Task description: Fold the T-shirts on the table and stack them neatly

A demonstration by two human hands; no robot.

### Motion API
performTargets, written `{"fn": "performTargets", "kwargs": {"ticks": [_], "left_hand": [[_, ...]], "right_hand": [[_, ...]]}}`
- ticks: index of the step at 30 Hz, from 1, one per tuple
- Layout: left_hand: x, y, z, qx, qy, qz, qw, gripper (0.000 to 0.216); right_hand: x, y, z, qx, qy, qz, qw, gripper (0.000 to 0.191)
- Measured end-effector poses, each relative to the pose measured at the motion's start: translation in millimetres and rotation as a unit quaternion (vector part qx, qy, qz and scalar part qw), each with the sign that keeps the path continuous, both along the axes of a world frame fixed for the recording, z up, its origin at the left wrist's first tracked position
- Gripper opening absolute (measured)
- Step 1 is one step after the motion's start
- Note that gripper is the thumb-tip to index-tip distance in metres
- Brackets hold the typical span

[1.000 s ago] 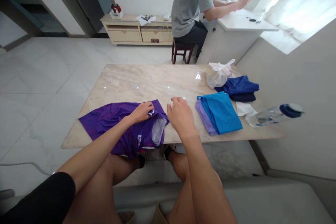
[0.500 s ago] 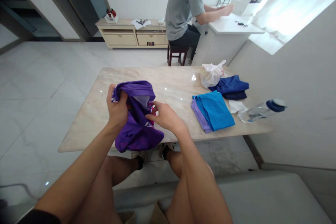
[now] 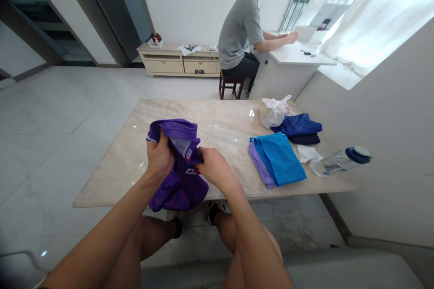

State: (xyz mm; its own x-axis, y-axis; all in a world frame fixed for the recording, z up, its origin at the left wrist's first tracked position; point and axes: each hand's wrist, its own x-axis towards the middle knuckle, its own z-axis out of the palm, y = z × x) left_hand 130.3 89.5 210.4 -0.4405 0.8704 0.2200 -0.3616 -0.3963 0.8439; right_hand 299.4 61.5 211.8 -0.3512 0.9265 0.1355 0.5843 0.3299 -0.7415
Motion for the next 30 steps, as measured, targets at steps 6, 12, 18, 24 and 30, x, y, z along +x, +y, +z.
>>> {"fn": "performTargets", "kwargs": {"ticks": [6,12,18,24,30], "left_hand": [[-37.5,12.1,-2.2,-0.066,0.092,0.072,0.991,0.047],[-58.8,8.3,-10.1,-0.107,0.373,-0.181,0.903,0.077],[-48.1,-7.1,-2.0,-0.156,0.436,-0.455,0.760,0.045],[-28.3,-11.3,6.1,-0.095,0.400,-0.448,0.794,0.046],[-17.4,-14.6,-12.1,-0.130,0.352,-0.517,0.769,0.060]], "right_hand": [[15.1,10.6,8.3,0.091,0.057,-0.136,0.985,0.031],[31.5,14.0,26.3,0.195,0.125,-0.331,0.915,0.027],[25.0,8.9,34.3,0.174,0.213,-0.306,0.911,0.024],[11.4,8.2,37.9,0.085,0.293,-0.251,0.919,0.024],[15.7,6.2,43.0,0.070,0.316,-0.239,0.916,0.024]]}}
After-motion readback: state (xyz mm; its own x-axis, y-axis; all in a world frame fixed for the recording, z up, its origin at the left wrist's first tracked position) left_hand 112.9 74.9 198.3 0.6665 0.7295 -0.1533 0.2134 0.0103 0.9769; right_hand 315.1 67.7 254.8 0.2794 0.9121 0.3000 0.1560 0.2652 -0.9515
